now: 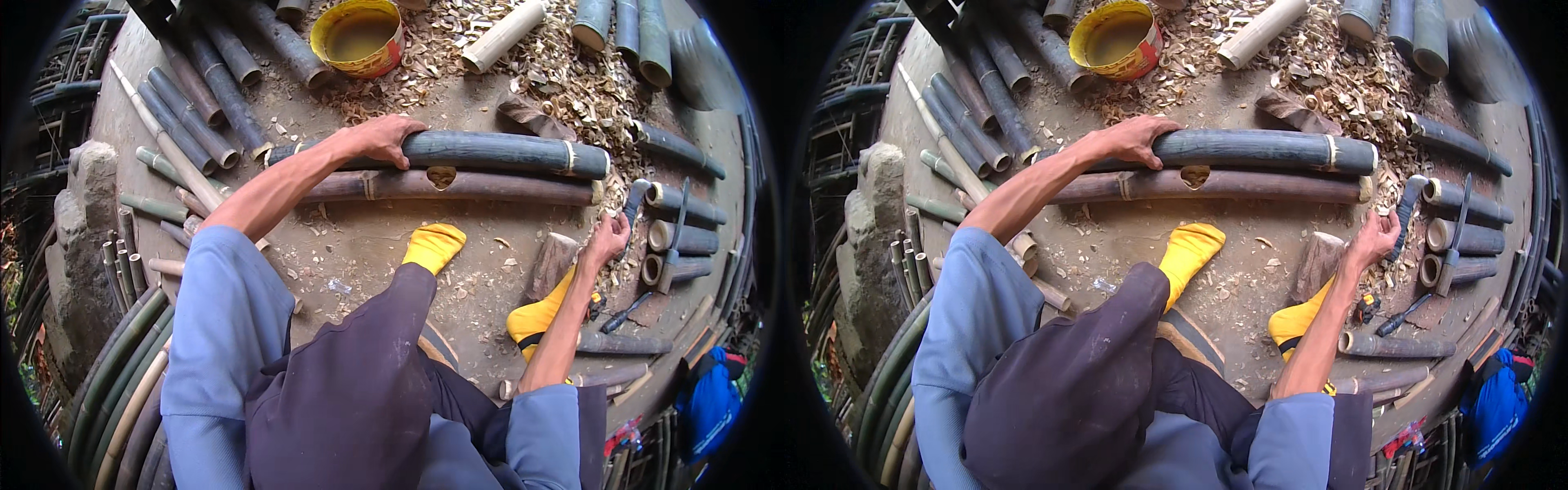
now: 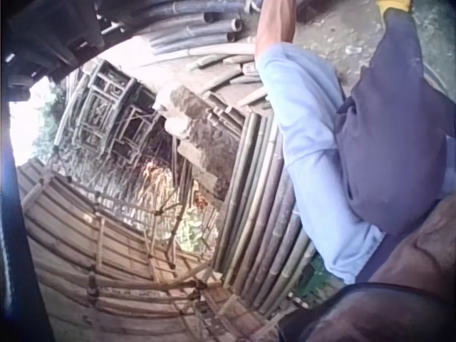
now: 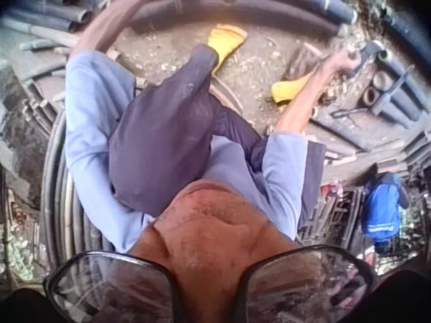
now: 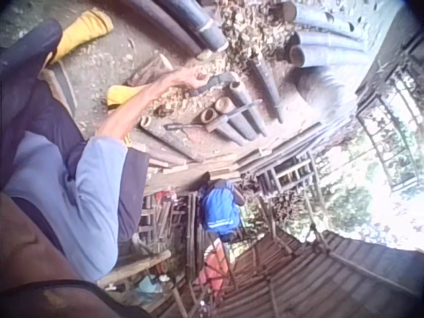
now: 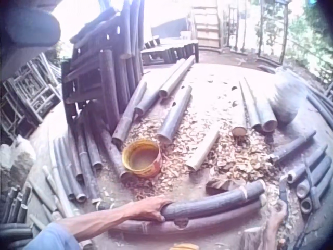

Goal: The person uses a wooden mallet and a small blade to carve a hole in a bamboo pole, then cleans the edges of the hole with a tool and inserts a smaller bamboo cylinder into the opening.

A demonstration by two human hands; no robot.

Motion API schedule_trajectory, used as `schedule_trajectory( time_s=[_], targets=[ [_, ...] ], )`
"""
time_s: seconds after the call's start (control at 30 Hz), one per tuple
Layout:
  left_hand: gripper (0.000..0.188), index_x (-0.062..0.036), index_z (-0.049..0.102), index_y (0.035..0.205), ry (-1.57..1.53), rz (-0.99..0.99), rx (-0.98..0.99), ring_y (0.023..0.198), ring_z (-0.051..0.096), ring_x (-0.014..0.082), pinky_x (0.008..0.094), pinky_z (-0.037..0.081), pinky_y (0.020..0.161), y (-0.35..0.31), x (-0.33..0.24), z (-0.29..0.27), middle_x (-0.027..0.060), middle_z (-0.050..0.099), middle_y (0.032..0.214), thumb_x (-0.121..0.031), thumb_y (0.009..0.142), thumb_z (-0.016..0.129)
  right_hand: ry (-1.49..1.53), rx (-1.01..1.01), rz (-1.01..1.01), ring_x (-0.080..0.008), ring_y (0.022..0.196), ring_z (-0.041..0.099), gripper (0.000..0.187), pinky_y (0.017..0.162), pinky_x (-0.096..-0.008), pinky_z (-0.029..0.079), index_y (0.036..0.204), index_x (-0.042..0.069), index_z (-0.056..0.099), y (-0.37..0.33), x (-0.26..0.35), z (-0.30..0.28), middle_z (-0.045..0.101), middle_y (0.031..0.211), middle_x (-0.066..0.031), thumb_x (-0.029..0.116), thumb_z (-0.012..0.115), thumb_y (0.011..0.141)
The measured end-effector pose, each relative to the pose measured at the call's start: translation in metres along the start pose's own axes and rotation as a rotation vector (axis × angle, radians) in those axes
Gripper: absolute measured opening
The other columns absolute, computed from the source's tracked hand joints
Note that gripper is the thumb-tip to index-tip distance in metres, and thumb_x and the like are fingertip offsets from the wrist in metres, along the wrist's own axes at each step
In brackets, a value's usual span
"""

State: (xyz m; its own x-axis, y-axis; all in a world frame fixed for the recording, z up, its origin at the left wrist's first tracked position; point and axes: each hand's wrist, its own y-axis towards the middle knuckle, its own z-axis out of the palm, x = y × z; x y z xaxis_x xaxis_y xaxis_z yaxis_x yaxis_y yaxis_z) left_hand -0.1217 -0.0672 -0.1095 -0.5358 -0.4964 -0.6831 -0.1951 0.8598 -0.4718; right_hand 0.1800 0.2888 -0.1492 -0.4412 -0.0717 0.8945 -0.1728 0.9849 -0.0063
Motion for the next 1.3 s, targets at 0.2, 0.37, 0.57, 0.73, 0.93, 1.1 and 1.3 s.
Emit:
schedule_trajectory(
  time_s=[0.2,0.37,0.57,0.73,0.93,1.1,1.3],
  targets=[
    [0.068,-0.0028,0.056,0.118,-0.125,-0.004,0.117,0.088,0.059,0.0263,0.0376,0.046,0.081,-0.006,0.001,0.001,0.0161,0.064,0.097,-0.019,0.053,0.069,-0.235,0.36,0.188,-0.0303,0.092,0.06,0.046,0.085,-0.0383,0.045,0.108,-0.004,0.061,-0.004,0.006,0.017,0.064,0.102,-0.0196,0.03,0.069,0.077],
    [0.075,0.0024,0.051,0.121,-0.056,-0.008,0.046,0.105,0.052,0.0346,0.0387,0.041,0.092,-0.004,-0.001,0.012,0.0205,0.055,0.108,-0.023,0.053,0.073,-0.388,0.362,0.065,-0.0311,0.087,0.062,0.054,0.078,-0.0408,0.046,0.112,-0.001,0.059,-0.021,-0.011,0.006,0.064,0.096,-0.0214,0.031,0.075,0.071],
    [0.079,-0.003,0.048,0.127,-0.016,0.014,0.027,0.105,0.052,0.0361,0.0382,0.041,0.094,-0.004,0.001,0.02,0.0198,0.054,0.111,-0.017,0.055,0.077,-0.267,0.441,0.131,-0.0168,0.062,0.05,0.069,0.059,-0.035,0.042,0.125,0.006,0.056,-0.023,0.021,0.014,0.054,0.067,-0.0073,0.037,0.078,0.068],
    [0.082,-0.0058,0.045,0.131,0.044,-0.12,-0.053,0.112,0.047,0.0333,0.0368,0.039,0.096,-0.018,-0.016,0.015,0.0174,0.05,0.117,-0.018,0.057,0.077,-0.238,0.405,-0.073,-0.0181,0.074,0.057,0.059,0.067,-0.031,0.045,0.119,0.002,0.06,-0.024,0.001,0.017,0.061,0.08,-0.0106,0.036,0.075,0.074],
    [0.105,-0.0125,0.03,0.142,0.34,-0.178,-0.137,0.122,0.039,0.036,0.0554,0.031,0.098,-0.034,-0.037,0.038,0.0183,0.042,0.129,-0.039,0.054,0.08,-0.177,0.408,-0.029,-0.0276,0.095,0.064,0.054,0.084,-0.0346,0.048,0.113,-0.001,0.063,-0.027,0.004,0.02,0.065,0.104,-0.0225,0.034,0.075,0.074],
    [0.132,-0.0177,0.017,0.145,0.553,-0.211,-0.355,0.131,0.025,0.0367,0.0626,0.015,0.103,-0.029,-0.057,0.085,0.0164,0.026,0.14,-0.044,0.036,0.086,-0.123,0.417,0.036,-0.0287,0.093,0.064,0.052,0.083,-0.0348,0.049,0.108,-0.002,0.065,-0.02,-0.005,0.017,0.066,0.102,-0.0218,0.034,0.076,0.072],
    [0.137,-0.0184,0.014,0.145,0.537,-0.246,-0.359,0.133,0.021,0.0348,0.0606,0.013,0.104,-0.029,-0.056,0.096,0.0144,0.025,0.141,-0.036,0.032,0.088,-0.172,0.604,0.008,-0.0245,0.099,0.062,0.07,0.085,-0.033,0.047,0.121,0.001,0.058,-0.016,0.006,0.009,0.064,0.108,-0.0203,0.036,0.082,0.064]
  ],
)
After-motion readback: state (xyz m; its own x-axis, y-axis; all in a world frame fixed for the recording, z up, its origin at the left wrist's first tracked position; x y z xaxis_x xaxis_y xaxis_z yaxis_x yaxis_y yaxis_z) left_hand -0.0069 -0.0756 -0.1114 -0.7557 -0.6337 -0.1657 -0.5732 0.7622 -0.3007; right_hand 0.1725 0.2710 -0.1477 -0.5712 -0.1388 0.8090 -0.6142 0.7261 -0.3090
